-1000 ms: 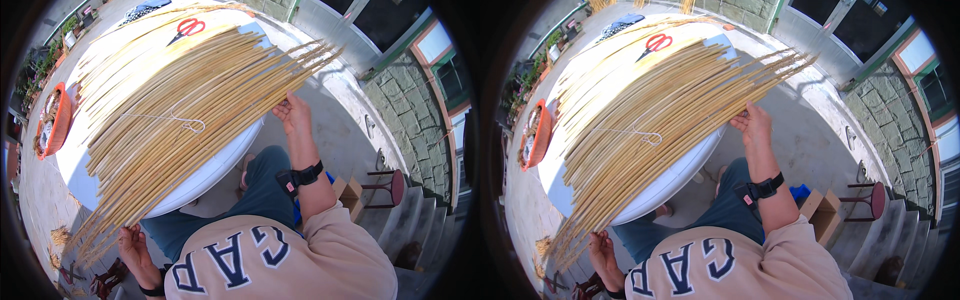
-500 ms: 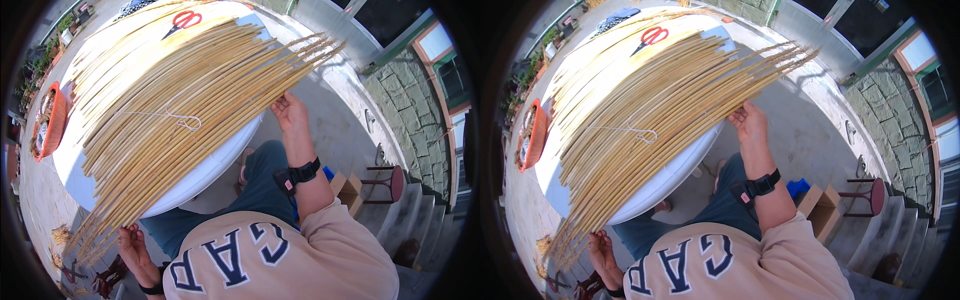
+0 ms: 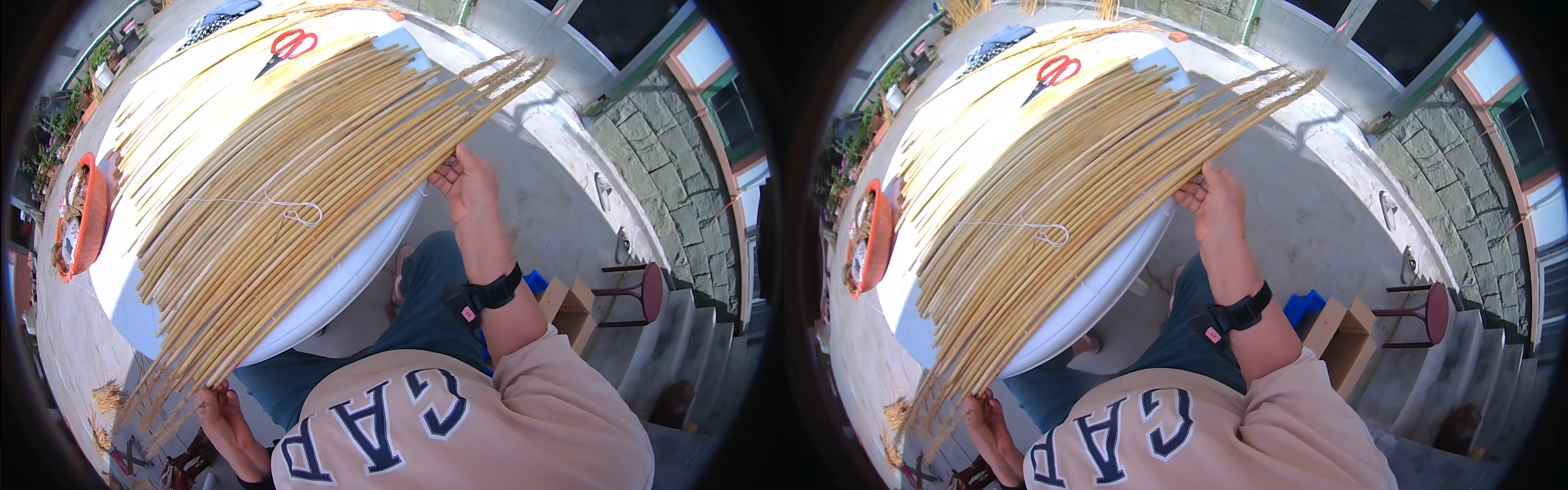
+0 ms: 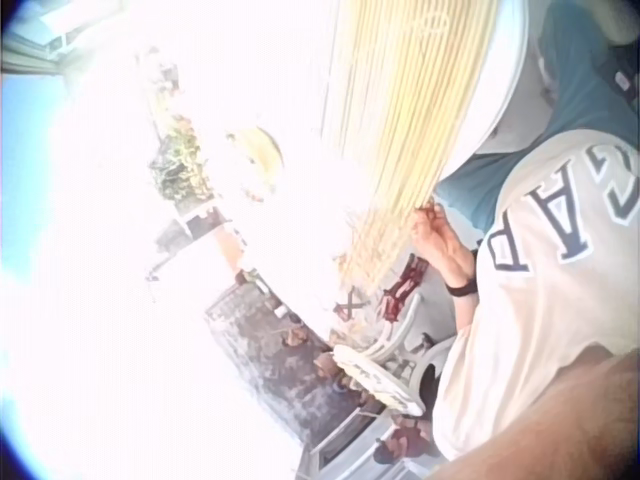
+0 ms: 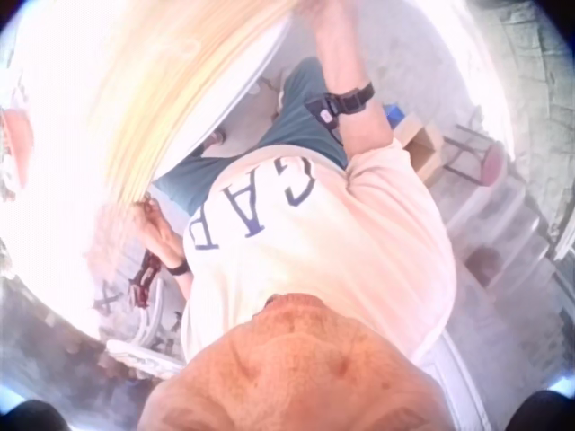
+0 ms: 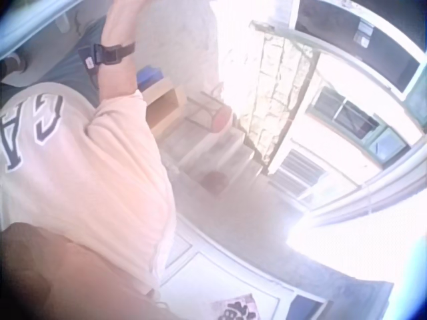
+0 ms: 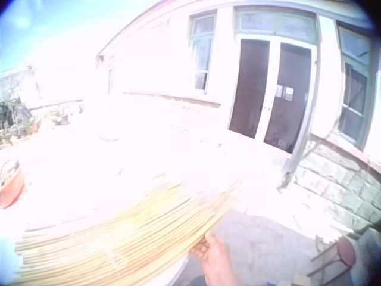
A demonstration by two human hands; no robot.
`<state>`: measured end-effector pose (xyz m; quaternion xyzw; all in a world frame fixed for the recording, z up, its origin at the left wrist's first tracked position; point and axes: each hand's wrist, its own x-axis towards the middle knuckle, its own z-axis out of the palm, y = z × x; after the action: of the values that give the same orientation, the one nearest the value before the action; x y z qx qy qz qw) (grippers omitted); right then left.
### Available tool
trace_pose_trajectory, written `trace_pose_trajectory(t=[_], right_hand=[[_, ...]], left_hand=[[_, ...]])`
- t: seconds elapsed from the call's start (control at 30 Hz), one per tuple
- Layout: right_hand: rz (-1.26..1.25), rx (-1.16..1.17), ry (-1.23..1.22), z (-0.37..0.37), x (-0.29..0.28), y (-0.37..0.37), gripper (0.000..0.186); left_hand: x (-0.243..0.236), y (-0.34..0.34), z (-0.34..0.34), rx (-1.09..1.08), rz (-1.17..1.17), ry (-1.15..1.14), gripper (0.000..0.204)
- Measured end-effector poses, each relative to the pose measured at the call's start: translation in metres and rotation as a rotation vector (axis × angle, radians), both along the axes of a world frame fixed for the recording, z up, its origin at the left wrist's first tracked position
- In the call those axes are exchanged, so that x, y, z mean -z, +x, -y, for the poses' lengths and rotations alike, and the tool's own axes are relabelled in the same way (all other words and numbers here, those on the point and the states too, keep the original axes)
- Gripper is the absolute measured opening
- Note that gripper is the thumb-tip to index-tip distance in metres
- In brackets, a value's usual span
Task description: The person weaves together thin bamboo sticks using a white string and a needle.
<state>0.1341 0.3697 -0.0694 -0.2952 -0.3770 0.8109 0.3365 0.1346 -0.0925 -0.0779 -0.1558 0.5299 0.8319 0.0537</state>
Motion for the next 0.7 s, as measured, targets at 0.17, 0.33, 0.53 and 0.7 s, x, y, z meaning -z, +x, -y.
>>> trace_pose_trajectory(t=[0.17, 0.33, 0.53, 0.7], right_hand=[[0.068, -0.013, 0.082, 0.0096, -0.0047, 0.0037, 0.014], [0.074, -0.029, 0.111, 0.0101, -0.0064, 0.0058, 0.015], [0.111, 0.030, 0.201, 0.0085, -0.0037, 0.0031, 0.016], [0.118, 0.052, 0.242, 0.0098, -0.0018, 0.0005, 0.017]], left_hand=[[-0.0024, 0.0002, -0.0005, 0.020, -0.017, -0.052, 0.028], [-0.0024, -0.0015, 0.0022, 0.040, -0.022, -0.061, 0.026], [-0.0074, -0.0007, -0.0054, 0.021, -0.025, -0.070, 0.021], [-0.0083, -0.0023, -0.0043, 0.055, -0.044, -0.059, 0.022]])
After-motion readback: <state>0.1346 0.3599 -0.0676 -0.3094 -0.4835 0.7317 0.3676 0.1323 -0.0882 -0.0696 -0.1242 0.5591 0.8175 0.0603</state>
